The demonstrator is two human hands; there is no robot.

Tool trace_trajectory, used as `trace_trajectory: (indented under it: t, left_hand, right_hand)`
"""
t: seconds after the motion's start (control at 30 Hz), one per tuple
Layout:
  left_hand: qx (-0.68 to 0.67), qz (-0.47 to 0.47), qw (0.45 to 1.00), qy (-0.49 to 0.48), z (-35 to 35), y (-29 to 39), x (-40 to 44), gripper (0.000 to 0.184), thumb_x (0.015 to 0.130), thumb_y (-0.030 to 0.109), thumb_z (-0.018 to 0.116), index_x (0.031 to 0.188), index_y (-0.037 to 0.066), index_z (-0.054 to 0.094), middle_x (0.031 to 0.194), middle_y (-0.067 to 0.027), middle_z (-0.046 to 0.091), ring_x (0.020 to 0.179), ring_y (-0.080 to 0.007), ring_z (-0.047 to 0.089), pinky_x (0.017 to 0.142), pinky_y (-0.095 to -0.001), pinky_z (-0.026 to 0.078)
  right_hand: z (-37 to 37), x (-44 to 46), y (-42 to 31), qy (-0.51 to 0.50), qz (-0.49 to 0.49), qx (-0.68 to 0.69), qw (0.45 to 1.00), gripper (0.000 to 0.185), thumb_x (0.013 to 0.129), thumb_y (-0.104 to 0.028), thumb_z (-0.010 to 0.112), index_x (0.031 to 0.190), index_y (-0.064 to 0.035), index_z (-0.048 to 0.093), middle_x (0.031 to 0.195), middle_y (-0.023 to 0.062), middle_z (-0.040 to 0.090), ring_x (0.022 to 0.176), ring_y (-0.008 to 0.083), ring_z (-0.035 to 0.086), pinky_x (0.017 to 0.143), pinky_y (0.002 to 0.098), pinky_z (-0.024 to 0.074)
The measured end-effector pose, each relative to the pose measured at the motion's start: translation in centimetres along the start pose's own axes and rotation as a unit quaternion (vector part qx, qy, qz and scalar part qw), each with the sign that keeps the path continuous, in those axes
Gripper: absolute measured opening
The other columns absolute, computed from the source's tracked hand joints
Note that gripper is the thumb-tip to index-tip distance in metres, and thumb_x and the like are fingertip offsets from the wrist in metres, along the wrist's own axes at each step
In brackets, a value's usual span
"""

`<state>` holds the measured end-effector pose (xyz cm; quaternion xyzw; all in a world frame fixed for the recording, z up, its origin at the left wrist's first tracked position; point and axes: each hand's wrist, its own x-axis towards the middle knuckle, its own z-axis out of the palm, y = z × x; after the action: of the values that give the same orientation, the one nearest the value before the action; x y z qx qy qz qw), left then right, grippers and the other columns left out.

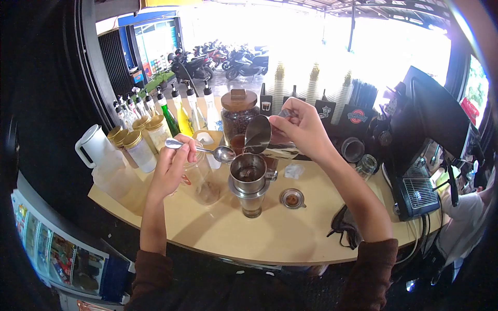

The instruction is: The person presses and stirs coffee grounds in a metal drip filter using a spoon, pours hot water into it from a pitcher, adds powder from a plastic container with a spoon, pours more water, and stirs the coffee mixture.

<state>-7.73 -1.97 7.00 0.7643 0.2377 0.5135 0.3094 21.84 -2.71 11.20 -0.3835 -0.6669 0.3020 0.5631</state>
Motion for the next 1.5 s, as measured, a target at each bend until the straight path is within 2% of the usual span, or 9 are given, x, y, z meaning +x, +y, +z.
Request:
trace_trajectory:
  t: [0.1, 0.2, 0.23, 0.3, 0.83, 1.13, 1.23, 1.33, 1.5]
  left_hand:
    - [-0.001, 0.003, 1.000, -0.001, -0.1, -0.1, -0.1, 0.019, 0.099, 0.011, 0.042, 0.089, 0.000, 0.054, 0.074, -0.0020, 0.049, 0.070, -0.0090, 0.047, 0.064, -0.0250, 0.040]
    - [-0.003, -0.002, 1.000, -0.004, -0.2, -0.1, -0.3, 0.019, 0.099, 0.011, 0.042, 0.089, 0.000, 0.054, 0.074, -0.0021, 0.049, 0.069, -0.0093, 0.047, 0.063, -0.0250, 0.039]
    - [-0.003, -0.002, 1.000, -0.004, -0.2, -0.1, -0.4, 0.019, 0.099, 0.011, 0.042, 0.089, 0.000, 0.054, 0.073, -0.0020, 0.049, 0.069, -0.0094, 0.046, 0.063, -0.0251, 0.039]
    - [-0.004, -0.001, 1.000, -0.004, -0.2, -0.1, -0.5, 0.019, 0.099, 0.011, 0.042, 0.089, 0.000, 0.054, 0.073, -0.0020, 0.049, 0.069, -0.0095, 0.046, 0.063, -0.0251, 0.039]
    - [0.002, -0.002, 1.000, -0.001, 0.0, -0.4, -0.8, 0.018, 0.099, 0.011, 0.042, 0.090, 0.000, 0.054, 0.074, -0.0034, 0.051, 0.070, -0.0100, 0.050, 0.066, -0.0259, 0.042]
    - [-0.021, -0.004, 1.000, -0.004, 1.0, -0.3, -0.6, 0.018, 0.098, 0.010, 0.043, 0.091, -0.001, 0.056, 0.074, -0.0023, 0.051, 0.070, -0.0090, 0.049, 0.065, -0.0249, 0.041]
    - [-0.015, 0.001, 1.000, -0.005, 1.2, 0.1, -0.6, 0.019, 0.098, 0.011, 0.044, 0.094, -0.002, 0.057, 0.073, -0.0021, 0.052, 0.069, -0.0088, 0.049, 0.064, -0.0248, 0.041]
    - [0.008, 0.014, 1.000, -0.010, 1.5, 0.0, -0.5, 0.021, 0.099, 0.013, 0.044, 0.096, -0.002, 0.059, 0.072, -0.0021, 0.053, 0.068, -0.0088, 0.050, 0.063, -0.0247, 0.042]
    - [0.030, 0.035, 0.999, -0.010, 2.1, -0.3, -0.3, 0.022, 0.098, 0.015, 0.046, 0.097, -0.001, 0.061, 0.072, -0.0038, 0.056, 0.068, -0.0113, 0.053, 0.065, -0.0263, 0.043]
  right_hand:
    - [-0.3, 0.1, 0.4, -0.014, 0.008, -0.028, 0.999, 0.018, 0.089, -0.005, 0.066, 0.082, -0.0044, 0.050, 0.082, -0.0023, 0.053, 0.073, 0.0001, 0.049, 0.067, 0.0184, 0.0449]
    - [-0.3, 0.1, 0.5, -0.011, 0.017, -0.060, 0.998, 0.018, 0.089, -0.006, 0.066, 0.081, -0.0041, 0.051, 0.084, -0.0015, 0.053, 0.075, 0.0000, 0.047, 0.070, 0.0179, 0.0434]
    - [-0.2, 0.2, 0.6, -0.011, 0.017, -0.060, 0.998, 0.018, 0.089, -0.006, 0.066, 0.081, -0.0041, 0.051, 0.084, -0.0015, 0.053, 0.075, 0.0000, 0.047, 0.070, 0.0179, 0.0434]
    - [0.1, 0.3, 1.1, 0.012, -0.021, -0.053, 0.998, 0.026, 0.086, -0.010, 0.070, 0.075, -0.0062, 0.046, 0.067, -0.0080, 0.038, 0.062, 0.0003, 0.032, 0.053, 0.0192, 0.0288]
    - [-1.4, -1.1, -0.2, 0.051, -0.011, -0.100, 0.994, 0.024, 0.084, -0.011, 0.070, 0.074, -0.0030, 0.050, 0.068, -0.0058, 0.041, 0.063, 0.0016, 0.036, 0.055, 0.0211, 0.0332]
    - [-2.2, -2.5, -1.1, 0.065, -0.002, -0.125, 0.990, 0.028, 0.084, -0.011, 0.070, 0.073, -0.0061, 0.044, 0.067, -0.0073, 0.036, 0.061, 0.0011, 0.031, 0.051, 0.0212, 0.0268]
    - [-2.7, -3.0, -0.9, 0.060, -0.011, -0.115, 0.991, 0.027, 0.086, -0.012, 0.069, 0.074, -0.0060, 0.044, 0.067, -0.0071, 0.037, 0.062, 0.0009, 0.032, 0.051, 0.0207, 0.0273]
    - [-2.8, -3.7, -1.1, 0.052, 0.032, -0.060, 0.996, 0.023, 0.089, -0.008, 0.066, 0.080, -0.0082, 0.045, 0.068, -0.0056, 0.045, 0.062, 0.0009, 0.045, 0.055, 0.0194, 0.0379]
    - [-3.7, -5.5, 0.0, 0.139, 0.090, 0.105, 0.981, 0.022, 0.093, -0.011, 0.060, 0.077, -0.0098, 0.046, 0.069, -0.0024, 0.048, 0.062, 0.0066, 0.048, 0.057, 0.0241, 0.0427]
